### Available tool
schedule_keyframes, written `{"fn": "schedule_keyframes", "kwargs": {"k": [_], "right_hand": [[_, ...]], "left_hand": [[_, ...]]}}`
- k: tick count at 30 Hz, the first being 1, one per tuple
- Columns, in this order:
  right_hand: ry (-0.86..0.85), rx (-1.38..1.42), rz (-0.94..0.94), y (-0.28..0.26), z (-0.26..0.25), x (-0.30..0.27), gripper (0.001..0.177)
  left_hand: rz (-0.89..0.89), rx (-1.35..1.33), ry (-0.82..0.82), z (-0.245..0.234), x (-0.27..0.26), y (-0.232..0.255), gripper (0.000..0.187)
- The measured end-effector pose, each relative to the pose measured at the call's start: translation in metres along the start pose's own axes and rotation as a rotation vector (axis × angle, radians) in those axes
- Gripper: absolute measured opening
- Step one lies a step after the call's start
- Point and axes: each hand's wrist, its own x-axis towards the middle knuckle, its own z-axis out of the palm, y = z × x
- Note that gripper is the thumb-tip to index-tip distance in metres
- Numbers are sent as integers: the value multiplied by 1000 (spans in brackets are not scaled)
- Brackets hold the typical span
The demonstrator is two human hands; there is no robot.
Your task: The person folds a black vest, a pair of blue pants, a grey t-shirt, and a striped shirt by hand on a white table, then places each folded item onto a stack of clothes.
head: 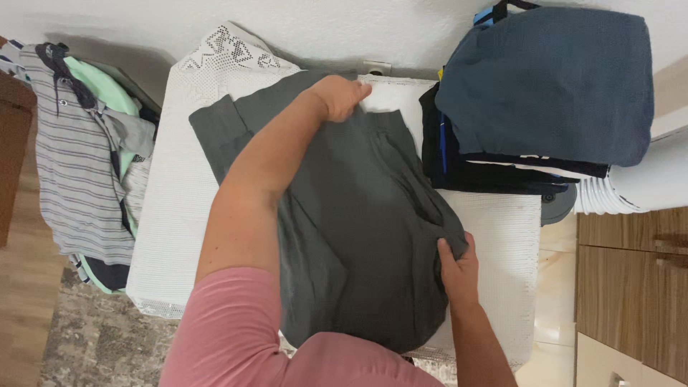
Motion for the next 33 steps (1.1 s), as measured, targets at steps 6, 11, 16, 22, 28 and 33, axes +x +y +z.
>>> {"fn": "schedule_keyframes", "kwargs": {"k": [6, 11, 16, 22, 28, 33], "right_hand": [[59, -265, -321, 36, -15, -2, 31], [-322, -484, -723, 6, -7, -24, 32], [-915, -868, -556, -6, 32, -56, 64], [-1026, -897, -589, 1, 55, -69, 68], [-1021, -963, -628, 2, 59, -76, 72], [-1001, -962, -686, -14, 52, -86, 75]], "left_hand": [[-112, 120, -155, -17, -18, -14, 32], [-181, 181, -2, 10, -62, -54, 25], [-218, 338, 112, 64, -138, -75, 15], [-565, 395, 230, 68, -163, -43, 42], [-189, -358, 616, 21, -121, 122, 12], [-272, -449, 322, 46, -76, 227, 66]]}}
